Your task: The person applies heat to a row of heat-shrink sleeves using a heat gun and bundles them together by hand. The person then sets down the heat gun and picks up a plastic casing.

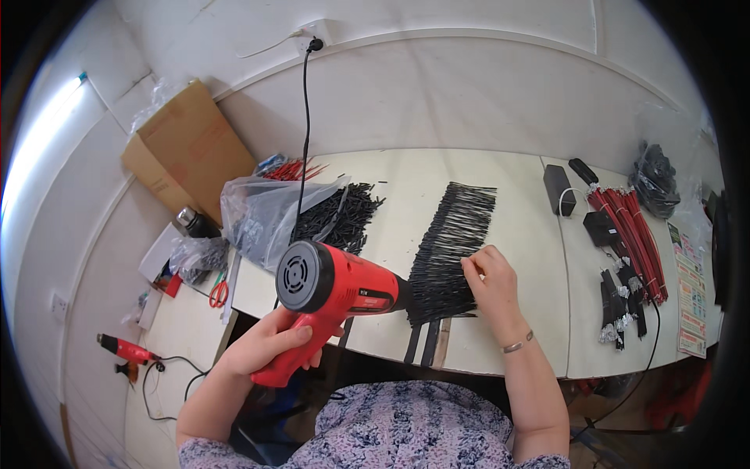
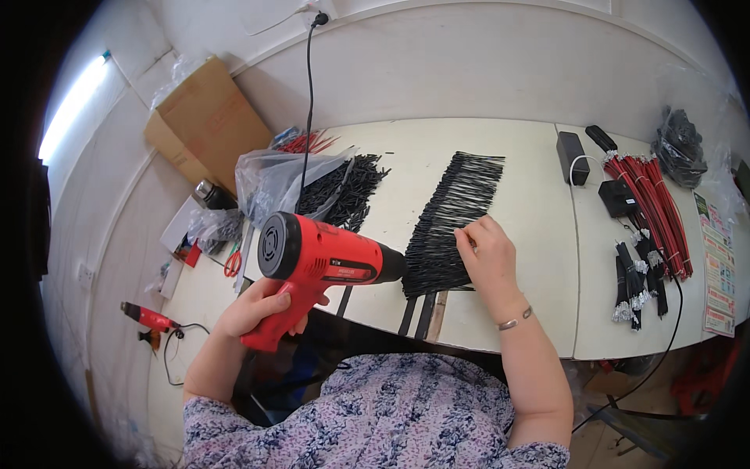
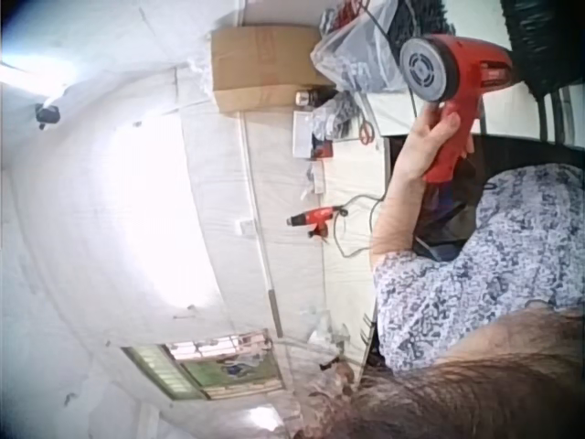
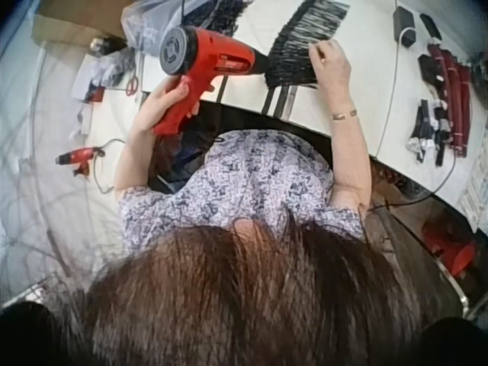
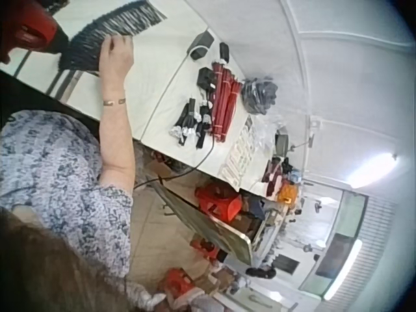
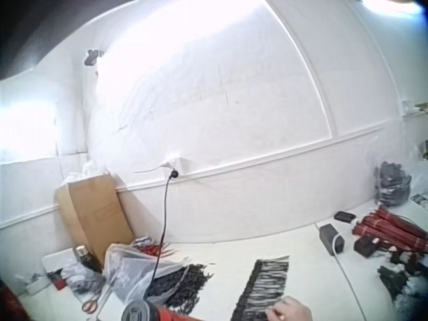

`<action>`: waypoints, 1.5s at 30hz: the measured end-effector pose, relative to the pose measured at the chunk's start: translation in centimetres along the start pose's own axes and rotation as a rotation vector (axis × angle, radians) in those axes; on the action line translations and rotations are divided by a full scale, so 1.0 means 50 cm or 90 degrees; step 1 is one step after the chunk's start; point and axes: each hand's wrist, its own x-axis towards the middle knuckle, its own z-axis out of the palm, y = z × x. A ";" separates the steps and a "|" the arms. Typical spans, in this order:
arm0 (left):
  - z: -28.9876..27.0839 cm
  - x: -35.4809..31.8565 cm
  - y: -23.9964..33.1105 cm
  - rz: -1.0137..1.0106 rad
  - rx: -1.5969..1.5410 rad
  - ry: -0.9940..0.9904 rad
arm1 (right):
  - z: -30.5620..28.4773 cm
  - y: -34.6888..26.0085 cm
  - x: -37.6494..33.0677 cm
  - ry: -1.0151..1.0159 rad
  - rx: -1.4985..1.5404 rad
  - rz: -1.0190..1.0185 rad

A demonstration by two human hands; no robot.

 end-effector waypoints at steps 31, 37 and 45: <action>0.055 0.139 0.036 0.167 -0.015 0.077 | -0.019 -0.028 -0.004 -0.027 0.063 0.012; 0.151 0.149 -0.015 0.248 0.045 0.133 | -0.055 -0.136 -0.066 -0.280 0.523 0.225; 0.331 0.202 -0.114 0.527 0.283 0.122 | -0.073 -0.161 -0.127 0.007 0.597 0.225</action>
